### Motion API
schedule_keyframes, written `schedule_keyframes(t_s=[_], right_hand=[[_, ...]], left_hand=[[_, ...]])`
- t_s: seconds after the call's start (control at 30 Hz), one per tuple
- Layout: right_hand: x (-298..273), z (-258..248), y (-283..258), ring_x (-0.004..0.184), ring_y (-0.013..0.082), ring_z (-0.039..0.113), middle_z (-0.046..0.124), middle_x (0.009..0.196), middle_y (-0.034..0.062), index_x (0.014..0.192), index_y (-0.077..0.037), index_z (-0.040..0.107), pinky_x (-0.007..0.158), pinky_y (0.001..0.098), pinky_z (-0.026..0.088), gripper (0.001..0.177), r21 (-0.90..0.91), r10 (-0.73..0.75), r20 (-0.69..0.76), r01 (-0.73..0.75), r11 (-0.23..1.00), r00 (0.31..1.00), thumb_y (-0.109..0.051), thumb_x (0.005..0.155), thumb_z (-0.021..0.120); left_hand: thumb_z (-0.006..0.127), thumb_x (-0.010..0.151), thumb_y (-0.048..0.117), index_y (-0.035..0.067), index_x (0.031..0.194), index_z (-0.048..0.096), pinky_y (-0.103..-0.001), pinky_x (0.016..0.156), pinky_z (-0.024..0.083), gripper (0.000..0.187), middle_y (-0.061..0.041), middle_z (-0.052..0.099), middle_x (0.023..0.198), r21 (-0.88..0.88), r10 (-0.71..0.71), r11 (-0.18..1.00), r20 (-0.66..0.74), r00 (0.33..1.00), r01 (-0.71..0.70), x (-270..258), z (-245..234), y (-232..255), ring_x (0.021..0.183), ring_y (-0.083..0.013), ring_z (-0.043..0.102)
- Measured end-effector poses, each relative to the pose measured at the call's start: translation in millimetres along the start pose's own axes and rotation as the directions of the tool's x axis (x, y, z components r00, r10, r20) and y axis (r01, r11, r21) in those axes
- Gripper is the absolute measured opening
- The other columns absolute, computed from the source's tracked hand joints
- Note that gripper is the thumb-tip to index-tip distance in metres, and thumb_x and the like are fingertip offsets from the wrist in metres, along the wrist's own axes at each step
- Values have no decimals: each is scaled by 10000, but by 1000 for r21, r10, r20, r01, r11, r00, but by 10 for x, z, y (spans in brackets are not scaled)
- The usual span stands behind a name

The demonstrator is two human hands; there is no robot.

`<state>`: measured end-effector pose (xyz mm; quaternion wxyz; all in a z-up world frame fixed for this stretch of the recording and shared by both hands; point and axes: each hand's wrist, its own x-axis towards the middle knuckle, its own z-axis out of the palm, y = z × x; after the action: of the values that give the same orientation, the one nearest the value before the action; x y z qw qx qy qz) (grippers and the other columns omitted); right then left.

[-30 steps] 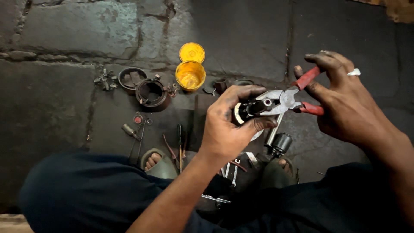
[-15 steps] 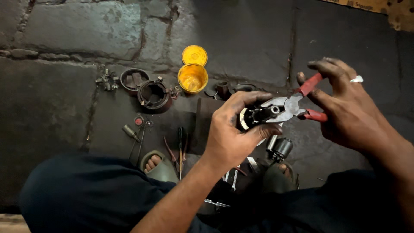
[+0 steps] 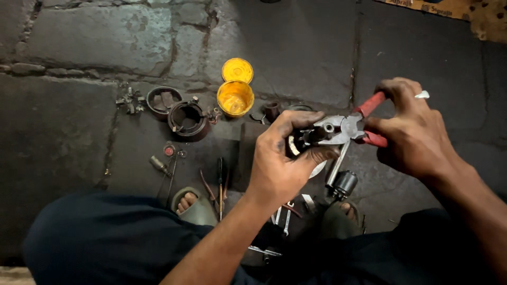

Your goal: The person manipulates a mechanical component on a metal stand, using pliers to remove a small clip and a hammer with a metal rod to tap parts into place on a shaft.

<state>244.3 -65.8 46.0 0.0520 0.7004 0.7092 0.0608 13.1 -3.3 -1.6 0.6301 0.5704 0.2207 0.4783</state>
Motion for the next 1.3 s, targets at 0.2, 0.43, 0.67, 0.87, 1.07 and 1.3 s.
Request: schedule_keyframes(t_s=[0.2, 0.43, 0.67, 0.87, 1.07, 1.3], right_hand=[[26, 10, -12, 1401, 350, 467, 502, 1418, 163, 965, -127, 770, 907, 433, 592, 376, 75, 17, -1, -17, 997, 1000, -57, 606, 857], [-2, 19, 52, 1492, 465, 421, 356, 1621, 249, 870, 25, 639, 1097, 487, 457, 185, 248, -95, -185, 140, 959, 978, 116, 710, 640], [-145, -122, 149, 1425, 399, 521, 385, 1565, 244, 966, 70, 612, 1092, 455, 535, 203, 338, 25, -210, 49, 940, 977, 142, 777, 594], [-156, -145, 145, 1379, 411, 483, 407, 1524, 239, 1125, -17, 647, 1057, 468, 520, 385, 268, -23, -258, 95, 959, 966, 58, 753, 715], [-181, -169, 138, 1423, 415, 457, 445, 1514, 201, 1345, -127, 648, 1085, 496, 493, 618, 251, -4, -228, 63, 966, 974, -11, 749, 761], [-187, -215, 99, 1391, 412, 450, 473, 1474, 191, 1302, -133, 680, 1029, 500, 499, 610, 211, -7, -164, 42, 977, 986, -35, 708, 777]], left_hand=[[871, 840, 89, 14, 1225, 662, -287, 987, 577, 444, -67, 749, 1158, 25, -63, 998, 8, 998, 62, 44, -14, 19, 1103, -122, 705], [859, 846, 117, 8, 1181, 701, -313, 953, 571, 386, -96, 733, 1133, 127, 49, 991, -16, 999, -47, 48, -13, 17, 1068, -178, 717], [707, 871, 95, -7, 1165, 688, -336, 1022, 571, 312, -146, 689, 1212, 218, 151, 964, 8, 988, -149, 27, -88, 64, 1140, -249, 711], [768, 818, 109, -12, 1038, 673, -349, 923, 582, 269, -164, 675, 1192, 378, 202, 910, -53, 978, -168, 17, -2, 166, 1076, -298, 715], [776, 871, 84, -15, 1070, 661, -360, 916, 595, 251, -173, 677, 1180, 438, 207, 884, -52, 977, -164, -100, 109, 261, 1053, -322, 728], [774, 868, 63, -12, 1064, 667, -374, 929, 557, 236, -160, 681, 1127, 493, 149, 860, -4, 989, -128, -11, -16, 406, 1061, -333, 705]])
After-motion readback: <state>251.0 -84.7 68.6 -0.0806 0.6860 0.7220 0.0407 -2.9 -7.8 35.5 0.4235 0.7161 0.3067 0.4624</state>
